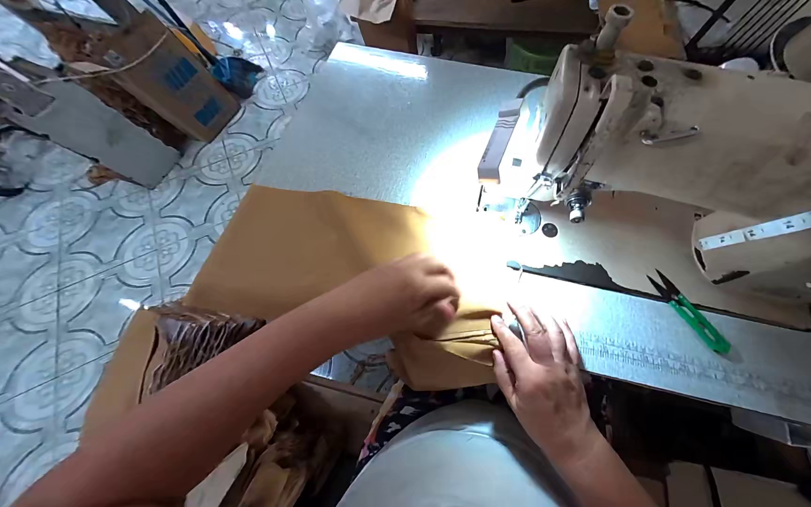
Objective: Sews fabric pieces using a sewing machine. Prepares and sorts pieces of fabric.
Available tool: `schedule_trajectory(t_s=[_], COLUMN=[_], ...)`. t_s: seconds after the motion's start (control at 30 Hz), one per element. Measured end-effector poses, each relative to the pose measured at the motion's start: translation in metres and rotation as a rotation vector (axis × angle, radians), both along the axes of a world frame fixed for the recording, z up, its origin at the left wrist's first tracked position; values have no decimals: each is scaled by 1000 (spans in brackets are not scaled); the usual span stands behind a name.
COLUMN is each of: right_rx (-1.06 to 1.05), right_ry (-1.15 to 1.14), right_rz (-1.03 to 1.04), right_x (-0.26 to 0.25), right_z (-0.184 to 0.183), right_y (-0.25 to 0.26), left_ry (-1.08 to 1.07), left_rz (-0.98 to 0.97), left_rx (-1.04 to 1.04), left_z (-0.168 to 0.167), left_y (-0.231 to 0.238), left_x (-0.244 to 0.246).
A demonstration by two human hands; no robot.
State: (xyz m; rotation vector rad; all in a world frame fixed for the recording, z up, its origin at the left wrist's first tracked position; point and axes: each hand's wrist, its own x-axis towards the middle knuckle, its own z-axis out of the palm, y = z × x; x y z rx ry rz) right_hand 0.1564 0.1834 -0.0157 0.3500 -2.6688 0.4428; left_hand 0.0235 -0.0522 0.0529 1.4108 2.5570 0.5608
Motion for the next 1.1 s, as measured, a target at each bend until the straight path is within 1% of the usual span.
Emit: schedule_trajectory(t_s=[0.1,0.17,0.27,0.33,0.4,0.53,0.73,0.87,0.93,0.97,1.03,1.1], right_rx=[9,-2,-28,-12,-8,-58,-64,-83,-98,-97,-100,-121], right_ry=[-46,-96,-85,-86,-60,-35,-66,-63,-51,-52,-70,-114], right_rz=[91,121,118,123,126,102,59,37,34,37,66,119], right_x=[0,-8,-25,-34,-38,-41,-42,-42,-41,-39,-36,-34], right_z=[10,22,26,18,11,3,2,0,0,-1,-3,-1], right_y=[5,10,18,22,24,24,23,20,22,23,26,28], left_ry=[25,25,126,209,264,236,244,217,151,112,47,22], left_rz=[208,339,369,347,342,378,380,319,274,262,281,360], left_rx=[110,87,104,118,33,-57,-17,28,71,82,-1,3], left_z=[-16,-28,-39,-45,-44,-43,-43,-41,-33,-28,-20,-12], left_y=[46,78,107,112,112,112,114,108,95,84,51,3], left_x=[-21,-27,-26,-22,-18,-24,-36,-42,-38,-34,-21,-4])
